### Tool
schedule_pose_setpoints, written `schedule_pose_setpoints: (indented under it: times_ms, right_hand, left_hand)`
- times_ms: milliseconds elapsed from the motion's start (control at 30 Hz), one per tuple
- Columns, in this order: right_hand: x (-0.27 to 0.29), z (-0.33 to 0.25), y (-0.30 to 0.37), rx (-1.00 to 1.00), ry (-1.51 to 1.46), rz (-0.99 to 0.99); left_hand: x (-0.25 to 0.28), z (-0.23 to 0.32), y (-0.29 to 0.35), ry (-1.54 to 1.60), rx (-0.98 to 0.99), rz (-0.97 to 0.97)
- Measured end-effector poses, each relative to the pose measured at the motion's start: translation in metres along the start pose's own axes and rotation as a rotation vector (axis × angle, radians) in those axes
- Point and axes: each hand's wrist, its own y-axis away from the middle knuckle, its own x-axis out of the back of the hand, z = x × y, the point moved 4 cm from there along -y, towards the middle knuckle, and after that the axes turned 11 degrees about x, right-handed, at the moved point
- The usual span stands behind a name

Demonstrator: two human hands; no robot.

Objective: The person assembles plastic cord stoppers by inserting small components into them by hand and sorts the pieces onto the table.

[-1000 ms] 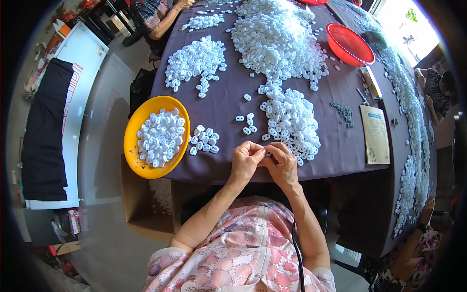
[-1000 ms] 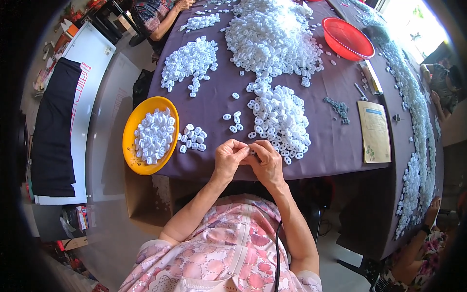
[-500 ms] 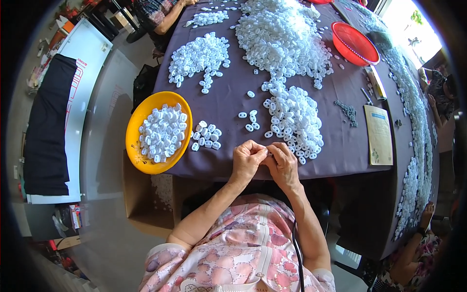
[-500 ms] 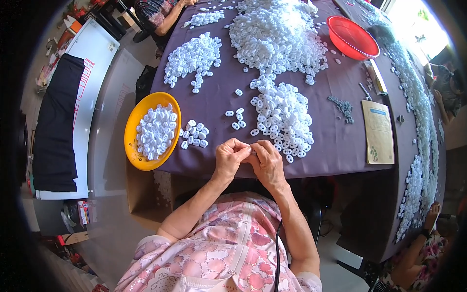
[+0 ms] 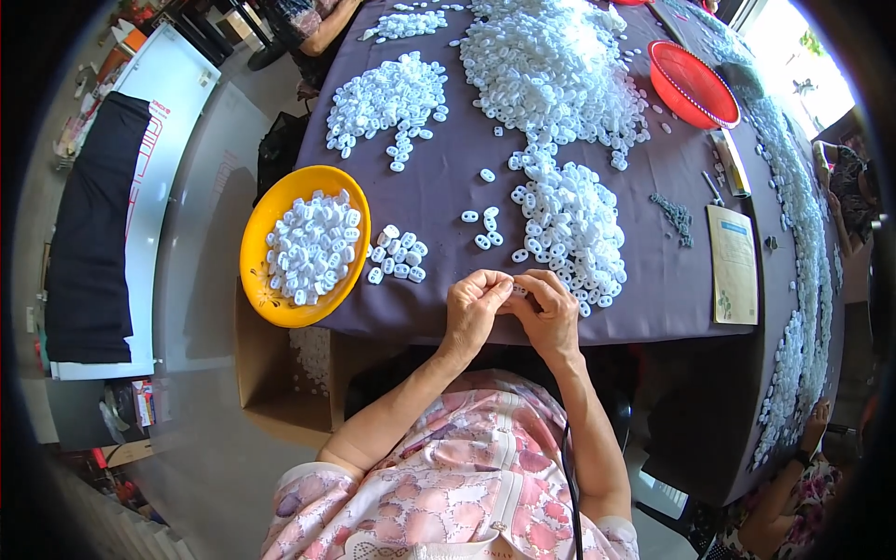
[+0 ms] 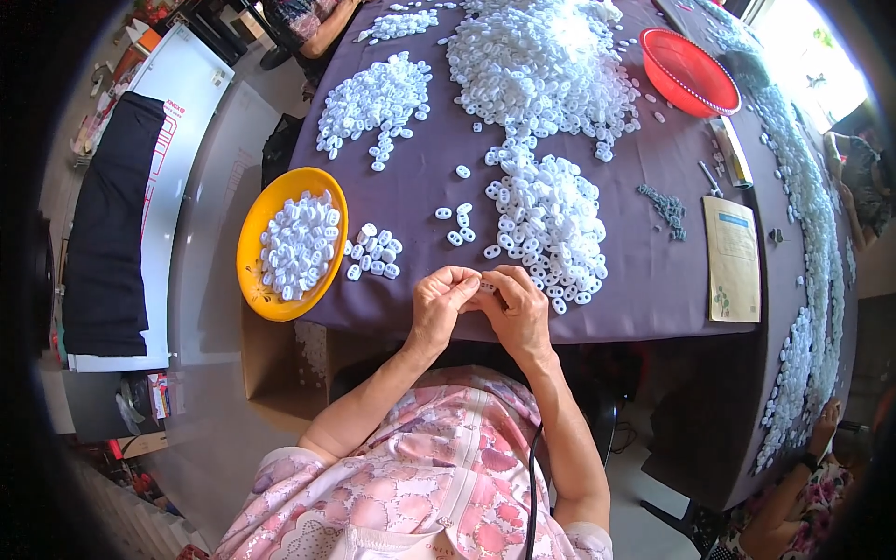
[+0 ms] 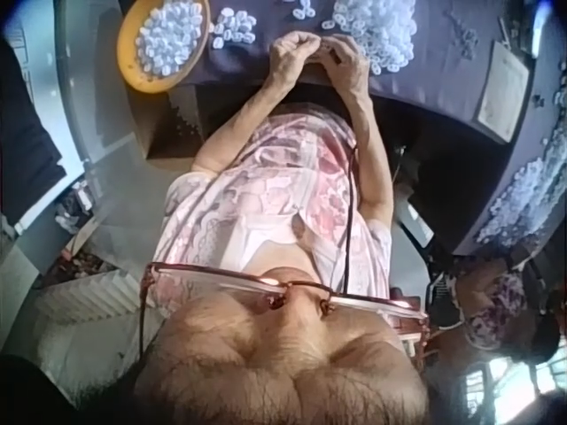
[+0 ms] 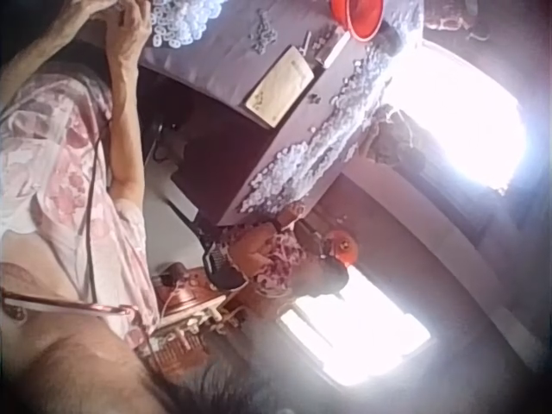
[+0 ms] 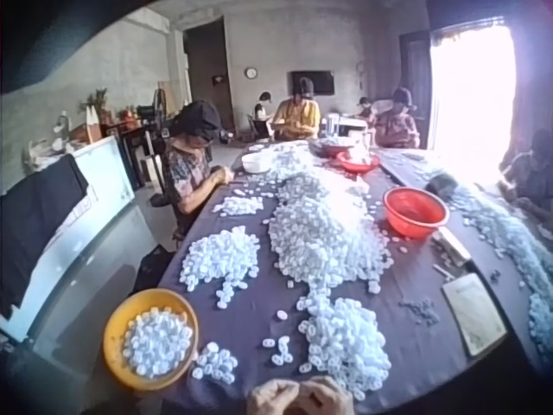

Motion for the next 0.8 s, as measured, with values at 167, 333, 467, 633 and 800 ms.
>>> schedule_pose_setpoints:
  times_ms: [167, 333, 467, 633, 800]
  right_hand:
    - [0.001, -0.001, -0.002, -0.015, -0.010, -0.003]
    - [-0.001, -0.005, -0.005, 0.001, -0.002, -0.025]
    - [-0.001, -0.012, -0.007, -0.001, -0.017, -0.051]
    - [0.000, -0.012, -0.005, 0.000, 0.004, -0.063]
    - [-0.001, -0.014, -0.006, 0.037, 0.026, -0.058]
  left_hand:
    - [0.000, 0.000, -0.002, -0.011, 0.032, -0.024]
    - [0.002, 0.000, -0.005, -0.046, -0.033, -0.027]
    - [0.011, 0.011, 0.003, -0.058, -0.078, 0.038]
    - [0.061, 0.046, 0.003, -0.449, -0.250, 0.286]
    - [0.082, 0.059, 0.003, -0.875, -0.733, 0.479]
